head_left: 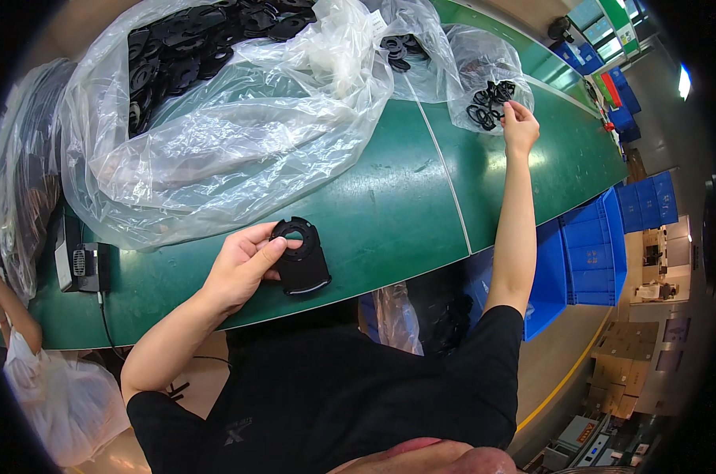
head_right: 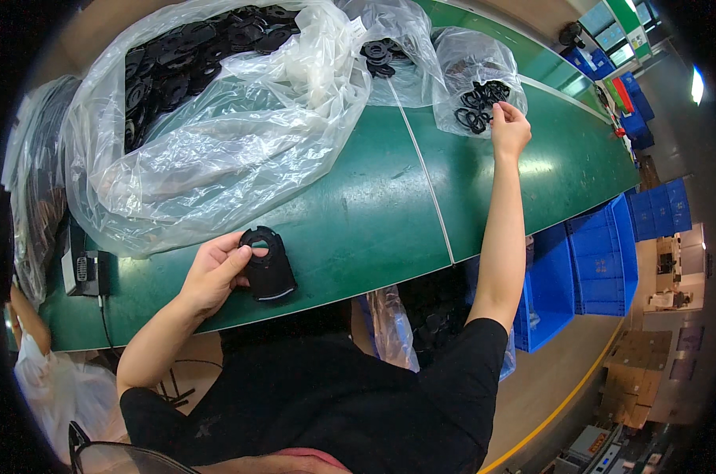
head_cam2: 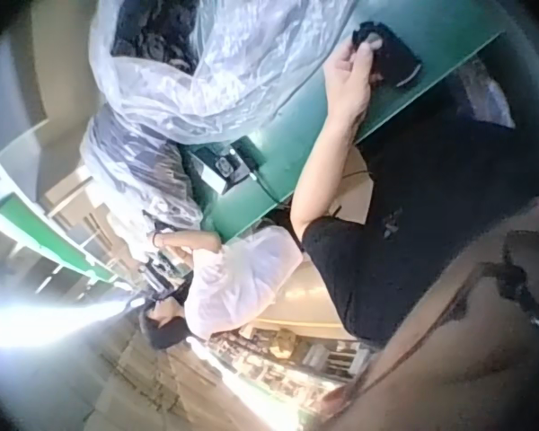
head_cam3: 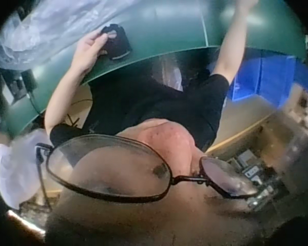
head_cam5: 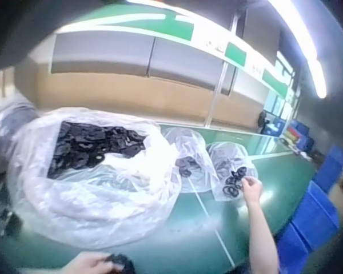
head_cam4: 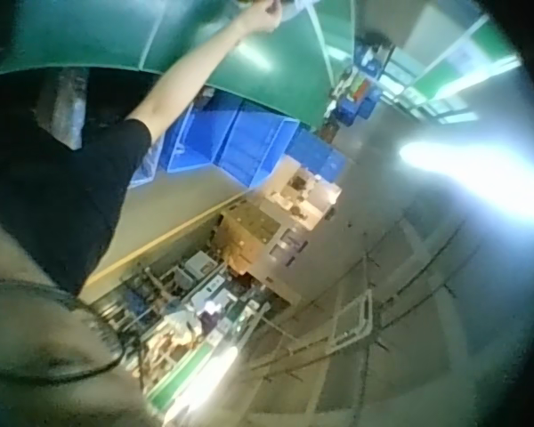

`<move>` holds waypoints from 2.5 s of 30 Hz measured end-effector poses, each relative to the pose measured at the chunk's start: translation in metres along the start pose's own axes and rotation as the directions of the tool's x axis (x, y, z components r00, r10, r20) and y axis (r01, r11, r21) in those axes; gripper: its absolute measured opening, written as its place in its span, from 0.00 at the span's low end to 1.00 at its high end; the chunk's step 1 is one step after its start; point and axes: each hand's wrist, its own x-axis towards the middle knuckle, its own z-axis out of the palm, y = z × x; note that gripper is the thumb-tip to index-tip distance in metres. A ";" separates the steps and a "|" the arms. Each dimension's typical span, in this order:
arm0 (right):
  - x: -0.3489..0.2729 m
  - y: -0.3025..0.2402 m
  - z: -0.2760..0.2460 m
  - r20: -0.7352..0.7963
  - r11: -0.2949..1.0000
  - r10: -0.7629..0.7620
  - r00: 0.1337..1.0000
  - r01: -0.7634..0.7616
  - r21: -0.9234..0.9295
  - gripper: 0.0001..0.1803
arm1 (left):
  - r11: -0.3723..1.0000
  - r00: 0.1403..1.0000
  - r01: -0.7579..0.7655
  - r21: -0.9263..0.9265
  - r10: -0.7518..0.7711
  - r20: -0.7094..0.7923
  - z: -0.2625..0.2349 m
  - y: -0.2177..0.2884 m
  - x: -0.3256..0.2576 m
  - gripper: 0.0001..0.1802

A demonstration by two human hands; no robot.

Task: Assembling a black plastic housing with a circular ring component at a factory workstation.

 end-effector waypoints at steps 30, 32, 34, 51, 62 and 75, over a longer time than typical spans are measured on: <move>-0.006 -0.008 -0.008 0.265 0.872 0.285 0.921 -0.364 0.326 0.18 | 0.999 0.999 -0.033 0.012 0.033 0.002 0.004 0.002 -0.004 0.18; -0.009 -0.015 -0.005 0.283 0.894 0.254 0.925 -0.336 0.296 0.19 | 0.999 1.000 -0.022 0.033 0.022 0.002 0.004 0.003 -0.004 0.18; -0.012 -0.021 -0.004 0.300 0.914 0.223 0.928 -0.306 0.266 0.19 | 0.999 0.999 -0.043 -0.003 0.043 0.021 0.004 0.002 -0.003 0.18; -0.212 -0.145 0.010 0.738 0.784 -0.477 0.478 0.611 0.111 0.10 | 0.998 1.000 0.009 -0.067 -0.010 -0.023 0.001 0.000 -0.001 0.19; -0.220 -0.154 0.010 0.728 0.909 -0.311 0.611 0.415 0.040 0.21 | 0.993 1.000 0.003 -0.121 -0.004 -0.014 0.000 0.002 -0.004 0.19; -0.251 -0.175 0.021 0.759 0.908 -0.147 0.634 -0.218 0.359 0.29 | 0.982 0.999 0.003 -0.191 0.004 0.035 0.001 0.004 -0.001 0.19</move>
